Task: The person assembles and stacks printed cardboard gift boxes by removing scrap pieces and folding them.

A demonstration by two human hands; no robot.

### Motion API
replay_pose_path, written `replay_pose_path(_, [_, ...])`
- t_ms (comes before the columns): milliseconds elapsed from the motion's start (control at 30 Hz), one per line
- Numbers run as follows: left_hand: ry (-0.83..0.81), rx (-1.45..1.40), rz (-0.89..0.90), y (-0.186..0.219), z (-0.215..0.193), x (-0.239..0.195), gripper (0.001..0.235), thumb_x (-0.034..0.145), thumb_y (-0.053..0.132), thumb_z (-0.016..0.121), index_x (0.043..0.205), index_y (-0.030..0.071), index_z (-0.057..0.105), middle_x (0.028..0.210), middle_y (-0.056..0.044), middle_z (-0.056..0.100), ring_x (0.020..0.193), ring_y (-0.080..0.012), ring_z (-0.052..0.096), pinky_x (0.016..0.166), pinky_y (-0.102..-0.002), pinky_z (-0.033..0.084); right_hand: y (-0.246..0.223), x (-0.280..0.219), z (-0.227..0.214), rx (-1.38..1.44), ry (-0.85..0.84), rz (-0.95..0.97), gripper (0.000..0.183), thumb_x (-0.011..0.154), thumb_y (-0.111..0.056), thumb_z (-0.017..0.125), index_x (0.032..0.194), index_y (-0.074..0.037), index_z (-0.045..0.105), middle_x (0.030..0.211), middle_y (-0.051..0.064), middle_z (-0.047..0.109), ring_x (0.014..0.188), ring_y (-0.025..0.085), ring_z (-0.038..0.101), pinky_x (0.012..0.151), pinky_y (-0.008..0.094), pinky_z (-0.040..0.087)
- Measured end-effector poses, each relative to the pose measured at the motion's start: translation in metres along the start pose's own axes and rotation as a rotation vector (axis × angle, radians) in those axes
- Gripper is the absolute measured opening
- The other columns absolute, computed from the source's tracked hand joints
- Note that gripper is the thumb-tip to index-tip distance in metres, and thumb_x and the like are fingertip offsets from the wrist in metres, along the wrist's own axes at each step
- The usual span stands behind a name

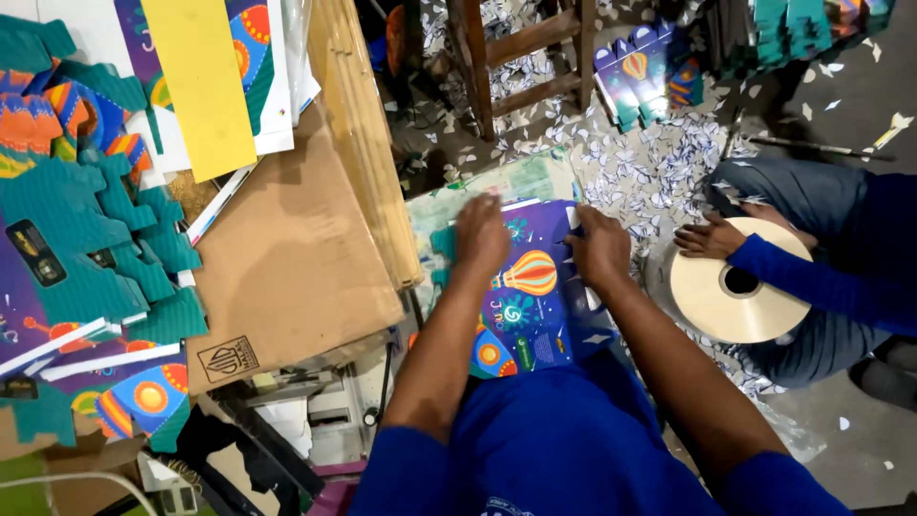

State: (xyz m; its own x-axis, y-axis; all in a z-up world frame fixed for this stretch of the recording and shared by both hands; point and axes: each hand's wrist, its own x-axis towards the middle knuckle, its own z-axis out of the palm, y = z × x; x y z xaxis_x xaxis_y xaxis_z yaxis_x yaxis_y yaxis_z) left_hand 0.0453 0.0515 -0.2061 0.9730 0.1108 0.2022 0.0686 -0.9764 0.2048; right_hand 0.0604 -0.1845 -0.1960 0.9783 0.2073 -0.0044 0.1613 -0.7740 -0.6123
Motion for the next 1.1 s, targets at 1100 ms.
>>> replay_pose_path(1100, [-0.511, -0.323, 0.101, 0.068, -0.117, 0.053, 0.066, 0.069, 0.03, 0.09, 0.116, 0.002, 0.054, 0.111, -0.02, 0.064, 0.107, -0.0415, 0.064, 0.088, -0.051, 0.051, 0.027, 0.014, -0.044, 0.549, -0.159, 0.098, 0.031, 0.095, -0.017, 0.073, 0.12, 0.0, 0.068, 0.101, 0.013, 0.076, 0.088, 0.018, 0.072, 0.077, 0.031, 0.056])
